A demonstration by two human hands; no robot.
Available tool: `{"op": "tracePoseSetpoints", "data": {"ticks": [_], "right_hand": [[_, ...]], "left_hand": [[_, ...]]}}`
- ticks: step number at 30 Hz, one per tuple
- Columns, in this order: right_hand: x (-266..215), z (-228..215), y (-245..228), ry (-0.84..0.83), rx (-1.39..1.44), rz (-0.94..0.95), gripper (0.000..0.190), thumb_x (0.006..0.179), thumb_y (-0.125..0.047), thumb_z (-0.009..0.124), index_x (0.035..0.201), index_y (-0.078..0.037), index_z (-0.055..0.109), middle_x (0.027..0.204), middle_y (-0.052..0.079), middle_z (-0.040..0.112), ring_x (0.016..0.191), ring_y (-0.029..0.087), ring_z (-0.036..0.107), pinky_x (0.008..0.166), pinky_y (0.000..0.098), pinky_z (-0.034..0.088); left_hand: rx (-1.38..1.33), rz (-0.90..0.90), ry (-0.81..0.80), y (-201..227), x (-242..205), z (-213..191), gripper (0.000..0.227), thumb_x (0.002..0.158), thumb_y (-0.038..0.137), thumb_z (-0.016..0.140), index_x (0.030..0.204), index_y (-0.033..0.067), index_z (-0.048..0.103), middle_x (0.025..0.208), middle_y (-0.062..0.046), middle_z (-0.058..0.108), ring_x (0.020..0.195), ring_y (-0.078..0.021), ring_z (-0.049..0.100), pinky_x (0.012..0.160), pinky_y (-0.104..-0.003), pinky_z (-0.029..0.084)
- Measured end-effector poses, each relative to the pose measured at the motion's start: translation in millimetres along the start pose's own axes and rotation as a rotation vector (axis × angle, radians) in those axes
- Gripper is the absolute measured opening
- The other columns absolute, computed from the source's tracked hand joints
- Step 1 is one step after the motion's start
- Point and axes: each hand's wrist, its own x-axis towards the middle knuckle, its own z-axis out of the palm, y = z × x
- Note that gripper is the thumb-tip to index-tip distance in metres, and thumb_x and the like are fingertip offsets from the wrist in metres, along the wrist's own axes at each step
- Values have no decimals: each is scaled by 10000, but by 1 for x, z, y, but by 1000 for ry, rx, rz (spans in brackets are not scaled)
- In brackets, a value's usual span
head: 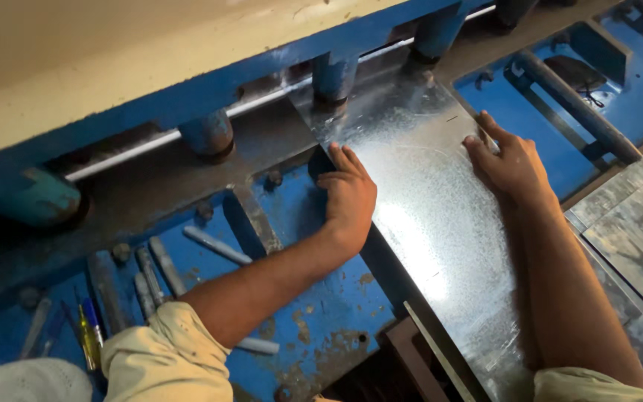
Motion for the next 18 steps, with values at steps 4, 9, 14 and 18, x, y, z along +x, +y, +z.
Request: {"op": "tracePoseSetpoints", "data": {"ticks": [4, 9, 14, 18], "right_hand": [[-2, -8, -22, -60, -39, 243, 673, 974, -568, 541, 1562, -245, 489, 1156, 313, 704, 1184, 471, 636, 1062, 535, 465], [-4, -10, -26, -29, -96, 325, 661, 964, -591, 517, 1554, -297, 472, 1191, 286, 696, 1223, 459, 604, 1066, 525, 454], [3, -7, 19, 17, -179, 256, 608, 1009, -616, 446, 1537, -314, 449, 1305, 271, 595, 1205, 456, 556, 945, 570, 449], [-30, -33, 58, -165, -203, 267, 648, 985, -594, 468, 1574, -328, 413, 1110, 177, 743, 1043, 297, 704, 966, 476, 539]], "left_hand": [[-18, -24, -6, 4, 0, 2, 523, 901, 104, 521, 1408, -21, 562, 1405, -317, 554, 739, -365, 730, 622, -450, 588], [-40, 37, -41, -12, -4, -16, 558, 913, 65, 531, 1470, 32, 533, 1480, -280, 513, 699, -287, 696, 565, -381, 558], [-134, 299, -73, -6, -42, -64, 673, 908, 125, 519, 1565, 89, 376, 1527, -324, 435, 728, -226, 697, 607, -321, 560], [-518, 610, -44, 11, -81, -86, 672, 905, 100, 538, 1551, 16, 377, 1429, -461, 404, 615, -199, 677, 553, -343, 536]]}}
